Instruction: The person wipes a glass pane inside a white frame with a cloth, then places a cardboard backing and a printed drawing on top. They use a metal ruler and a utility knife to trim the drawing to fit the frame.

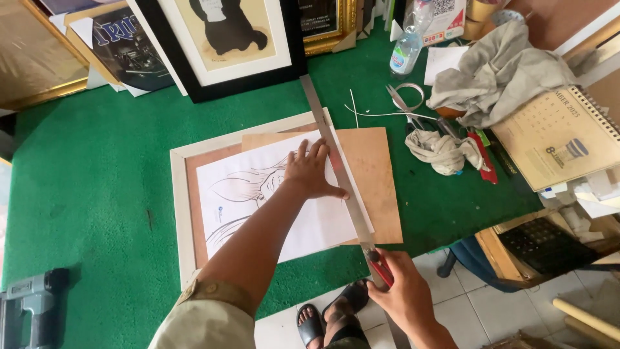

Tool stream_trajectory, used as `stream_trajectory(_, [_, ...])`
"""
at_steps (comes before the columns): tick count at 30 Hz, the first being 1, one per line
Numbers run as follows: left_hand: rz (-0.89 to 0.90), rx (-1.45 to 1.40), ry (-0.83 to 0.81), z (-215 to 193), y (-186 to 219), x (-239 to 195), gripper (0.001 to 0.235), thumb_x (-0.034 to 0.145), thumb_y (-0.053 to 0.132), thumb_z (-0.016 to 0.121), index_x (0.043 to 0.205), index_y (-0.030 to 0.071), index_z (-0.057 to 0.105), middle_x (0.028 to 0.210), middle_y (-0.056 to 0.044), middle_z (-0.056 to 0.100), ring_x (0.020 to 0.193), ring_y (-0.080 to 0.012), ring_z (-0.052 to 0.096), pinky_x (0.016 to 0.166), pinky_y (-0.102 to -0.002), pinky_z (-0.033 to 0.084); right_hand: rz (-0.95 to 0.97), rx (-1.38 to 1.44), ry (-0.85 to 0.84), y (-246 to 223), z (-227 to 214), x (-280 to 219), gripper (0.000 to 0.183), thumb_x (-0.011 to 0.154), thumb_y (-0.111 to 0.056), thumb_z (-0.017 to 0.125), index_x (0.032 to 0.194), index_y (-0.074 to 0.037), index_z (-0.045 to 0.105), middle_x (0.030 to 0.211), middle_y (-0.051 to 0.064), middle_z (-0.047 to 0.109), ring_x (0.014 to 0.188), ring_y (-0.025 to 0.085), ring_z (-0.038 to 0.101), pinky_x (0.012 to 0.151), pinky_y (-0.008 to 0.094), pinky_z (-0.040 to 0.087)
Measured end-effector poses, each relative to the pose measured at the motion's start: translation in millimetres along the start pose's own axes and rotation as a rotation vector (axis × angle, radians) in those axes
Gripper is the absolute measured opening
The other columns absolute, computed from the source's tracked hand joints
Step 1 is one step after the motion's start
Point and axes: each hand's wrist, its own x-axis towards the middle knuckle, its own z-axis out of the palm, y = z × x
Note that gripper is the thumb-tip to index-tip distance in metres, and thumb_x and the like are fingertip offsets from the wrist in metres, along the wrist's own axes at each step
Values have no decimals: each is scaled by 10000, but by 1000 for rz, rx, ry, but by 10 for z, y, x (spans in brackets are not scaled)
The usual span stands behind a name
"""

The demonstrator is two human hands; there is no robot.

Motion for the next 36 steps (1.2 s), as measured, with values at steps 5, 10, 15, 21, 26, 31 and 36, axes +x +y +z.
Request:
stream_trajectory(5, [11, -16, 17, 21, -19, 27, 1121, 523, 744, 621, 1340, 118, 177, 1456, -20, 92, 1336, -331, 33, 1030, -549, 142, -23, 39, 22, 35, 25, 0, 592, 564, -258, 744, 1119, -224, 544, 985, -52, 559, 791, 115, 639, 563, 273, 549])
stream_trajectory(10, [27, -41, 71, 63, -34, 49, 1099, 515, 732, 653, 1318, 120, 220, 1441, -38, 141, 1323, -349, 81, 1007, -580, 173, -32, 60, 56, 74, 79, 3, 579, 548, -228, 734, 1099, -209, 559, 981, -54, 562, 756, 115, 645, 563, 281, 544])
stream_trajectory(15, [28, -83, 78, 67, -27, 38, 1086, 516, 699, 690, 1312, 124, 225, 1438, -40, 150, 1322, -355, 85, 1011, -579, 160, -22, 56, 67, 119, 105, -3, 582, 532, -207, 729, 1091, -214, 565, 937, -34, 566, 763, 131, 633, 604, 286, 538])
stream_trajectory(21, [30, -105, 87, 63, -33, 26, 1098, 512, 705, 683, 1323, 125, 222, 1447, -30, 141, 1327, -339, 72, 1017, -574, 135, -30, 67, 74, 182, 143, 10, 585, 523, -218, 723, 1087, -203, 570, 949, -43, 561, 774, 114, 634, 597, 273, 541])
stream_trajectory(26, [22, -112, 77, 46, -28, 22, 1097, 505, 691, 705, 1305, 110, 229, 1444, -33, 146, 1325, -342, 70, 1019, -569, 140, -39, 65, 67, 244, 181, 12, 620, 516, -222, 735, 1110, -218, 559, 959, -29, 567, 768, 120, 630, 602, 268, 546])
stream_trajectory(31, [45, -131, 139, 126, -80, 53, 1116, 466, 707, 722, 1282, 98, 267, 1425, -60, 196, 1312, -353, 112, 1016, -548, 157, -32, 59, 71, 264, 192, 17, 646, 514, -229, 743, 1130, -222, 549, 1007, -28, 577, 813, 149, 627, 642, 285, 556])
stream_trajectory(36, [47, -192, 161, 121, -76, 16, 1107, 483, 669, 746, 1293, 92, 260, 1429, -56, 196, 1320, -341, 95, 1019, -547, 131, 17, 60, 33, 319, 226, 21, 680, 467, -299, 798, 1104, -240, 565, 991, -31, 594, 816, 150, 642, 635, 280, 582])
